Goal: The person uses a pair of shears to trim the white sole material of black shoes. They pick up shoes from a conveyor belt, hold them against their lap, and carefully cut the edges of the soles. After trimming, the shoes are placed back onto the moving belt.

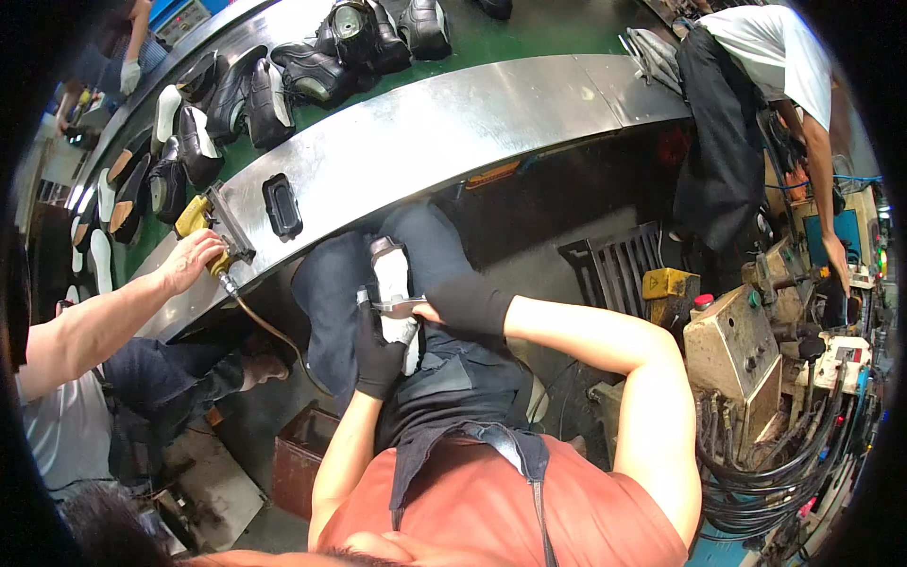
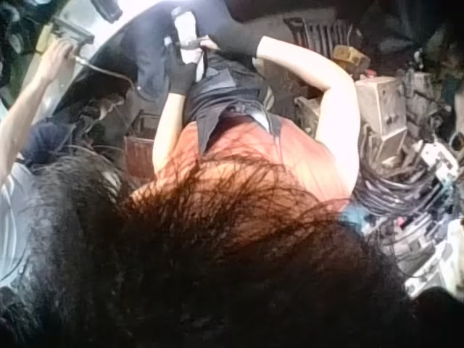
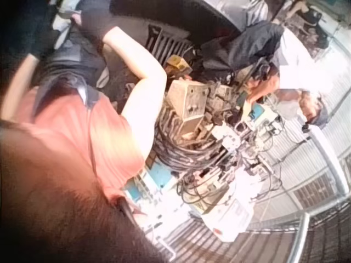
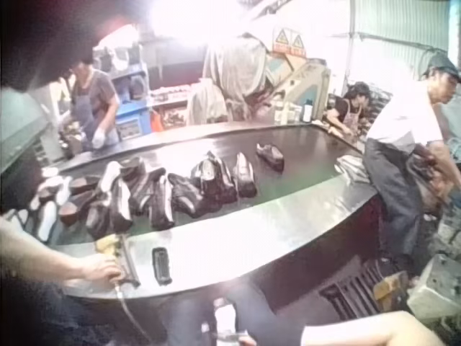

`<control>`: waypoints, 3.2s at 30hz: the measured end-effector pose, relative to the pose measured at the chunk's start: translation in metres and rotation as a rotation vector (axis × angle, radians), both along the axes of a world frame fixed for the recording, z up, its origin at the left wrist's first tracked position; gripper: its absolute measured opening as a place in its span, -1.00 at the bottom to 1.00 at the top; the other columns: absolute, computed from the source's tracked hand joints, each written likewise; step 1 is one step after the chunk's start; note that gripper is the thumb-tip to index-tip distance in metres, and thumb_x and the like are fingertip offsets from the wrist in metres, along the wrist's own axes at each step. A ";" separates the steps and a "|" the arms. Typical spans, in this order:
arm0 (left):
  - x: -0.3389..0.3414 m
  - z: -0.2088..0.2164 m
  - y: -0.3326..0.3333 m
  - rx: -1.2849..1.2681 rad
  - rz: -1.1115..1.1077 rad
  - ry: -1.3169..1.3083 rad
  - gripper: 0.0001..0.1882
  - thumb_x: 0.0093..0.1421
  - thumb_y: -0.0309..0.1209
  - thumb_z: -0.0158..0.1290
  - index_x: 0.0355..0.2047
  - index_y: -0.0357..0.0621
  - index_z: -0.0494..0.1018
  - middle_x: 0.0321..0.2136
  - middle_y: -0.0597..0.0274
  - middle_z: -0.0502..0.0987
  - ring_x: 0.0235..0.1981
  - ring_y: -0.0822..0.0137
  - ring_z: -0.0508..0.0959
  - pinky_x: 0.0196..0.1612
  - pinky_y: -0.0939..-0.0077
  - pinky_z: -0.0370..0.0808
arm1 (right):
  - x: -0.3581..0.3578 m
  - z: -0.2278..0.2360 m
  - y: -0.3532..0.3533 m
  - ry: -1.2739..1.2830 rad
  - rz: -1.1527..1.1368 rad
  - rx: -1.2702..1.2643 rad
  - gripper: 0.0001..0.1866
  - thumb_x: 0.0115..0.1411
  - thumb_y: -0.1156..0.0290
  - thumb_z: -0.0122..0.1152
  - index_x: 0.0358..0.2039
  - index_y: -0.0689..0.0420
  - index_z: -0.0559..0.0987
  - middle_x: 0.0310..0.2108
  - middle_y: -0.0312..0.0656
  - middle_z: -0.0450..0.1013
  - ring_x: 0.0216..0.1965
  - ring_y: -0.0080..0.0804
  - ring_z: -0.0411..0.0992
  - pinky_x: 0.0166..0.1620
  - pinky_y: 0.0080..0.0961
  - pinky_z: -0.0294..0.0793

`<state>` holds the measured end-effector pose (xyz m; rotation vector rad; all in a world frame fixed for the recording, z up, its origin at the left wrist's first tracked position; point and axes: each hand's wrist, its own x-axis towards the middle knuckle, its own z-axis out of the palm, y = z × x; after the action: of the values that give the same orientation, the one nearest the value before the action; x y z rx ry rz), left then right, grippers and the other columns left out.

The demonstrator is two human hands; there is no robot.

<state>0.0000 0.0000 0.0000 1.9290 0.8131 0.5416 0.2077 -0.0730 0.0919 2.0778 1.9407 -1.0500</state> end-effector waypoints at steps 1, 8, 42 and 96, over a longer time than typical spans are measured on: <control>0.002 0.013 0.005 -0.028 -0.013 -0.025 -0.07 0.15 -0.06 0.20 0.35 -0.20 -0.03 0.11 -0.07 0.37 0.07 0.26 0.45 0.14 0.43 0.37 | 0.003 -0.008 -0.002 0.014 0.015 0.049 -0.36 0.32 -0.17 -0.13 0.03 0.17 0.50 -0.36 -0.04 0.61 -0.42 -0.05 0.59 -0.26 -0.29 0.58; 0.049 0.035 0.023 -0.147 0.133 -0.158 -0.43 0.39 -0.12 -0.24 0.23 -0.30 0.17 0.14 -0.12 0.32 0.09 0.02 0.39 0.13 0.30 0.33 | 0.054 0.039 0.006 0.626 -0.319 -0.463 -0.31 0.31 -0.17 -0.11 -0.39 0.32 0.58 -0.50 0.02 0.55 -0.42 -0.35 0.59 -0.33 -0.34 0.50; -0.023 0.046 -0.039 -0.304 0.081 0.065 -0.08 -0.03 -0.12 0.35 0.18 -0.39 0.15 -0.11 -0.24 0.51 -0.08 -0.07 0.56 -0.05 0.23 0.49 | -0.072 -0.020 -0.063 0.968 -1.082 0.235 -0.49 0.41 -0.01 -0.16 -0.44 0.18 0.48 -0.61 -0.35 0.37 -0.57 -0.59 0.38 -0.44 -0.54 0.38; -0.006 0.020 -0.039 -0.163 0.024 -0.064 -0.07 0.13 -0.42 0.13 0.35 -0.39 -0.20 0.35 -0.20 -0.04 0.39 0.05 0.01 0.36 0.32 0.00 | -0.019 0.039 -0.029 0.017 -0.005 0.029 -0.53 0.29 0.03 -0.01 -0.42 0.20 0.60 -0.44 0.04 0.48 -0.45 0.05 0.49 -0.35 -0.12 0.46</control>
<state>-0.0057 -0.0386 0.0201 1.7468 0.8151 0.5323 0.1886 -0.1018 0.1310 2.0970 1.9715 -1.0495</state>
